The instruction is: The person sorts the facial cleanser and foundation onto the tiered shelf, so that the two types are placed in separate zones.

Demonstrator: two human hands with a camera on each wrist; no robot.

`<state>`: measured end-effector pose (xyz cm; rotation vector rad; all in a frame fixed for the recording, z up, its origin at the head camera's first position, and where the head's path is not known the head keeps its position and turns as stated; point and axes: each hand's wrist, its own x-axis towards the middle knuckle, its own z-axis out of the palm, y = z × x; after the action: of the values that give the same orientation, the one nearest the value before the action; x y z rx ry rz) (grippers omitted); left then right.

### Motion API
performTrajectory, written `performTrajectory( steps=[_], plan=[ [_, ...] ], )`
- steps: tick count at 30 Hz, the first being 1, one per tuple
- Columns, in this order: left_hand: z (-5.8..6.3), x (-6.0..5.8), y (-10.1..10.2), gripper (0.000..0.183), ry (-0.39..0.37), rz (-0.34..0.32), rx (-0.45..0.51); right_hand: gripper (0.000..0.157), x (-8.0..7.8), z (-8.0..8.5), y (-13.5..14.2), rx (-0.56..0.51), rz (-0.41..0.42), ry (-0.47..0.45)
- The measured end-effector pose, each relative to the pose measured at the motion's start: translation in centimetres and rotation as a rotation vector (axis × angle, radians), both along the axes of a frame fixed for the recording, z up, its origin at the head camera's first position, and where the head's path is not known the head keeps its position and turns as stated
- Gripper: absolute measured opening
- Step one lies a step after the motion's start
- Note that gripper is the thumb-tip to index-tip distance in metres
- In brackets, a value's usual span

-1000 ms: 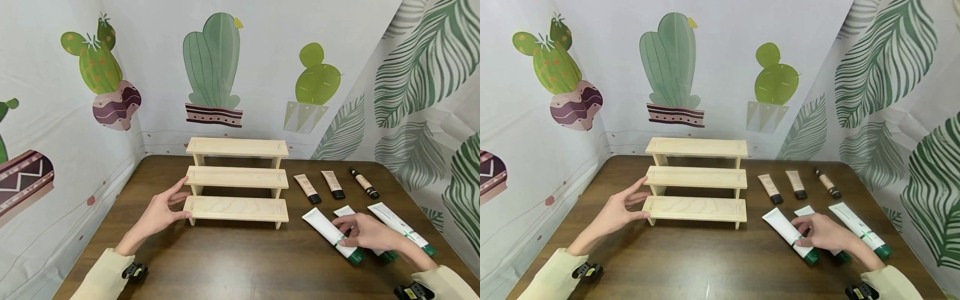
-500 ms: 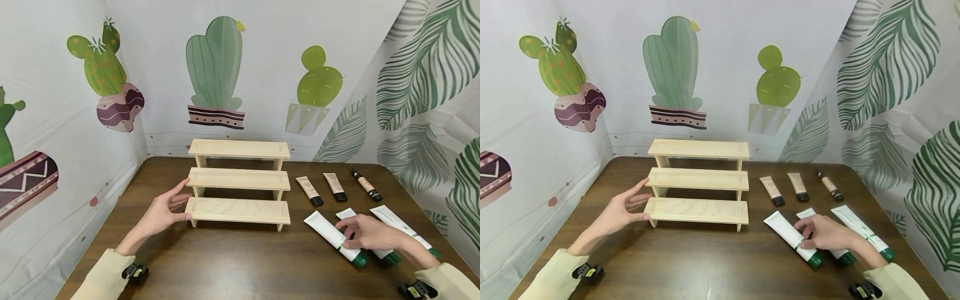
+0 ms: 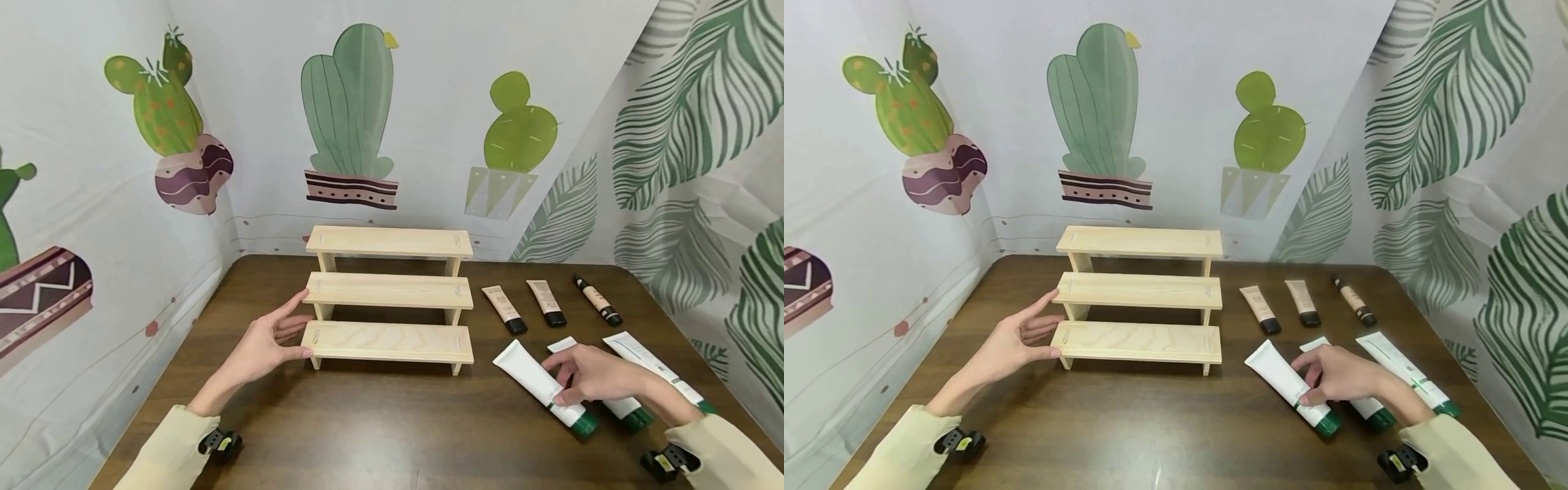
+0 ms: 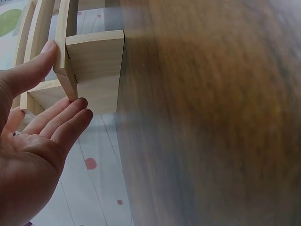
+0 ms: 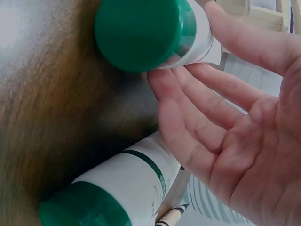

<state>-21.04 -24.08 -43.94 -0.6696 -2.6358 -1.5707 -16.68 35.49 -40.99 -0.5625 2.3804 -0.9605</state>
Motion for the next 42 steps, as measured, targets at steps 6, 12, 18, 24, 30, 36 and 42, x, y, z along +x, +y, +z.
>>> performTrajectory(
  steps=[6,12,18,24,30,36,42],
  plan=[
    [0.0,0.0,0.0,0.108,0.004,0.008,-0.004,0.063,0.0,0.0,-0.4,0.011,-0.011,-0.016],
    [0.1,0.2,0.0,0.107,0.007,0.012,-0.01,0.061,0.1,0.2,-0.7,0.049,-0.009,-0.019],
    [0.2,0.1,0.2,0.108,0.006,0.011,-0.011,0.056,0.2,0.1,-0.8,0.057,-0.023,-0.014],
    [0.2,0.2,0.2,0.108,0.004,0.008,-0.016,0.057,0.5,-0.5,-0.3,0.001,-0.065,-0.048],
    [0.3,0.1,0.2,0.108,0.004,0.004,-0.02,0.06,1.0,-0.4,-0.1,-0.065,-0.105,-0.047],
    [0.2,0.1,0.1,0.108,0.006,0.002,-0.023,0.061,1.1,-0.2,-0.5,-0.16,-0.118,-0.01],
    [0.2,0.0,0.1,0.108,0.018,0.003,-0.033,0.061,1.0,0.1,-1.3,-0.142,-0.183,0.132]
  ],
)
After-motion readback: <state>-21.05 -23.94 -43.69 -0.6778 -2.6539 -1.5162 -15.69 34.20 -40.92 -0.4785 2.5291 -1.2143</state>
